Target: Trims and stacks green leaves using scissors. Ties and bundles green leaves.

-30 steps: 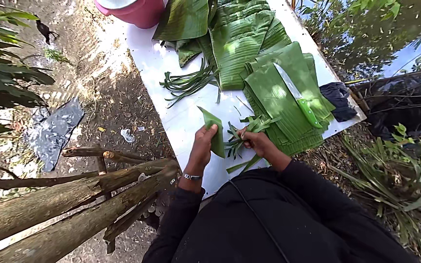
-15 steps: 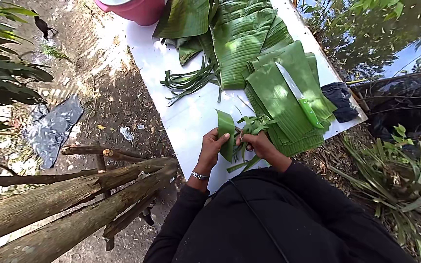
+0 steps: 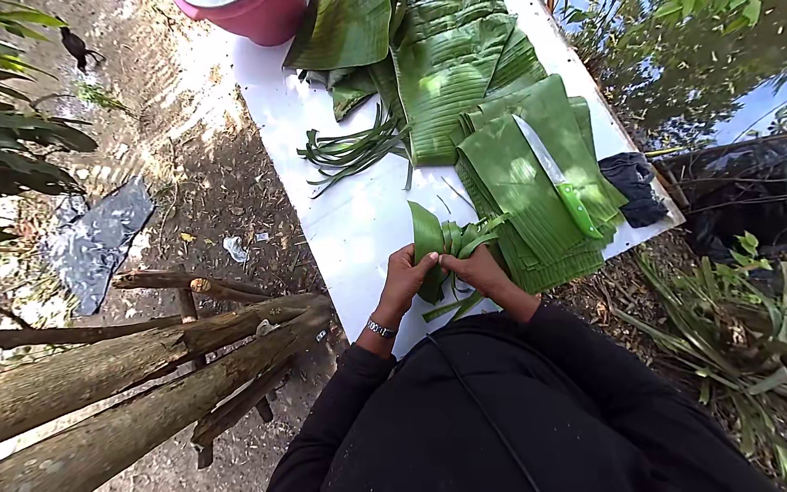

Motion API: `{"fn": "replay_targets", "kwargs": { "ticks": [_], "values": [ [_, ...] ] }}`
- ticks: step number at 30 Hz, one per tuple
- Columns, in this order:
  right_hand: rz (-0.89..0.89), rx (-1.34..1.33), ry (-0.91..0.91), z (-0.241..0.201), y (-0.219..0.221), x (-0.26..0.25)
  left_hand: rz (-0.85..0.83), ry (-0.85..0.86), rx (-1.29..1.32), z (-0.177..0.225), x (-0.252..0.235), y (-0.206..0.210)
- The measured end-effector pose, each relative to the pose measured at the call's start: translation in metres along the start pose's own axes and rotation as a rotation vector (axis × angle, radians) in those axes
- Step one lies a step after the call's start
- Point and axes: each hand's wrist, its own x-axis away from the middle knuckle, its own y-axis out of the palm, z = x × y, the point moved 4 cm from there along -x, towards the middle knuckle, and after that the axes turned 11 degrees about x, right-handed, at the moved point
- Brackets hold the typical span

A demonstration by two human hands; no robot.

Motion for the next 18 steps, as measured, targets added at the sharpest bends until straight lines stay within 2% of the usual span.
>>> {"fn": "replay_targets", "kwargs": {
  "ticks": [7, 12, 14, 16, 18],
  "values": [
    [0.041, 0.086, -0.068, 0.002, -0.002, 0.000, -0.092, -0.041, -0.078, -0.003, -0.001, 0.001],
    [0.054, 0.115, -0.036, 0.004, -0.002, -0.002, -0.172, -0.051, -0.079, -0.003, 0.000, 0.002],
    [0.074, 0.095, 0.033, 0.007, -0.004, -0.005, -0.208, -0.041, -0.045, 0.002, 0.004, 0.005],
    [0.079, 0.030, 0.111, 0.011, -0.005, -0.008, -0.256, 0.025, 0.074, 0.016, 0.013, 0.006],
    [0.070, -0.071, 0.174, 0.014, -0.009, -0.009, -0.354, 0.181, 0.265, 0.045, 0.027, 0.003]
  ]
}}
